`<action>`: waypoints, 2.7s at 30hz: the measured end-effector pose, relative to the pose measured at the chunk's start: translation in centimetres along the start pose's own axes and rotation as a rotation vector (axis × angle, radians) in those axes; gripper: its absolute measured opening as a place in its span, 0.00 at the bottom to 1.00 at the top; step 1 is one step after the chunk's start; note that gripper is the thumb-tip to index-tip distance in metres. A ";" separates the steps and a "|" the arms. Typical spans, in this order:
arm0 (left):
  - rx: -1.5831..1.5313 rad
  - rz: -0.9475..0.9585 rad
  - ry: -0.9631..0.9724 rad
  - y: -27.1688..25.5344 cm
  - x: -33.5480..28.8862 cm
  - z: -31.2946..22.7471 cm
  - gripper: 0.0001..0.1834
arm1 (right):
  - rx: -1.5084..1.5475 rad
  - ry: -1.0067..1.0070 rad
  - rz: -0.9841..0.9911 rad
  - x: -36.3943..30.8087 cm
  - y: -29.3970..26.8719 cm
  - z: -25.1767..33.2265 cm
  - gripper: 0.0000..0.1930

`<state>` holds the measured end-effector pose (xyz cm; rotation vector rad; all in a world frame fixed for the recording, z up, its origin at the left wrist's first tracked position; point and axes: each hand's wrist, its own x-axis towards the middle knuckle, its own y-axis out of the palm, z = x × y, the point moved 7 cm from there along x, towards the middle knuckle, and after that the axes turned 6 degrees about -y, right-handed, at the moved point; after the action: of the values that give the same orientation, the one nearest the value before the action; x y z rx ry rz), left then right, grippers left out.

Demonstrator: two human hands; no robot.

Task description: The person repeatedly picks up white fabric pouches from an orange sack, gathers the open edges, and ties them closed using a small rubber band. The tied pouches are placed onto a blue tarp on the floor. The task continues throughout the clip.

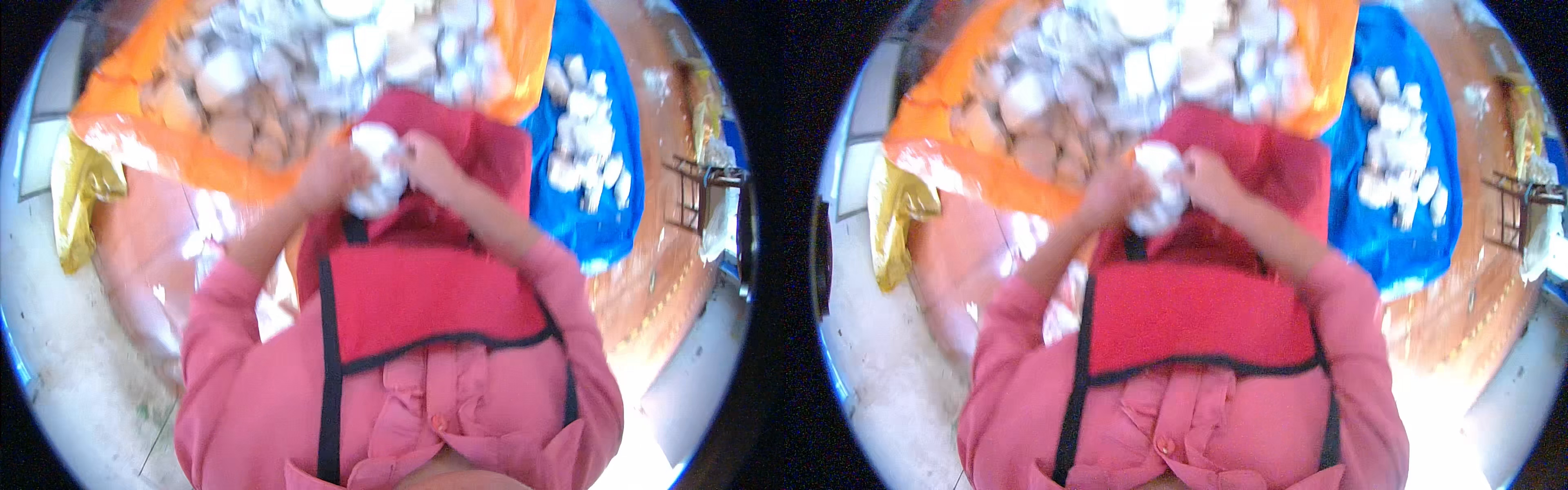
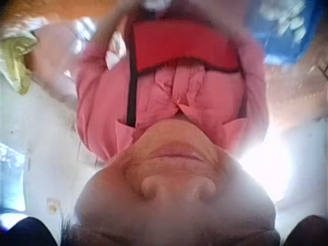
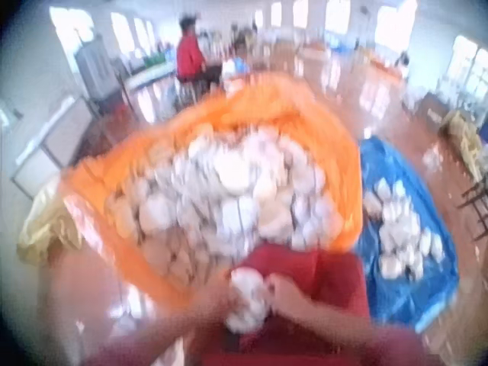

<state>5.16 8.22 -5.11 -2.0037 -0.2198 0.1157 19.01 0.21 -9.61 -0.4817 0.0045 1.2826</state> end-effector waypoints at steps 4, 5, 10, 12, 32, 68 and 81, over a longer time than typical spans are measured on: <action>-0.040 -0.151 -0.157 -2.7 1.2 -1.5 0.23 | -0.158 -0.061 -0.135 0.8 -0.5 3.1 0.17; -0.072 -0.024 -0.253 -2.8 2.3 -2.3 0.27 | -0.146 -0.040 -0.185 1.8 0.4 0.7 0.16; -0.057 -0.291 -0.290 -2.3 2.4 -3.7 0.35 | 0.002 -0.058 -0.278 2.7 1.7 -0.9 0.11; -0.021 -0.373 -0.315 -2.4 2.1 -3.5 0.26 | -0.008 -0.025 -0.292 2.2 1.8 0.0 0.12; -0.229 -0.265 -0.344 1.6 3.5 0.0 0.21 | -0.081 -0.127 -0.291 1.1 1.5 -1.8 0.14; 0.021 0.006 -0.254 0.3 5.3 -2.2 0.25 | 0.728 0.048 -0.204 -0.9 0.1 -2.2 0.10; -0.073 0.153 -0.509 2.8 6.1 0.4 0.26 | 0.006 -0.180 -0.272 -0.3 -1.6 -0.9 0.18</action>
<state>11.29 8.70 -7.70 -2.0316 -0.3968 0.7272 20.62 -0.73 -9.78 -0.3469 -0.2017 1.0543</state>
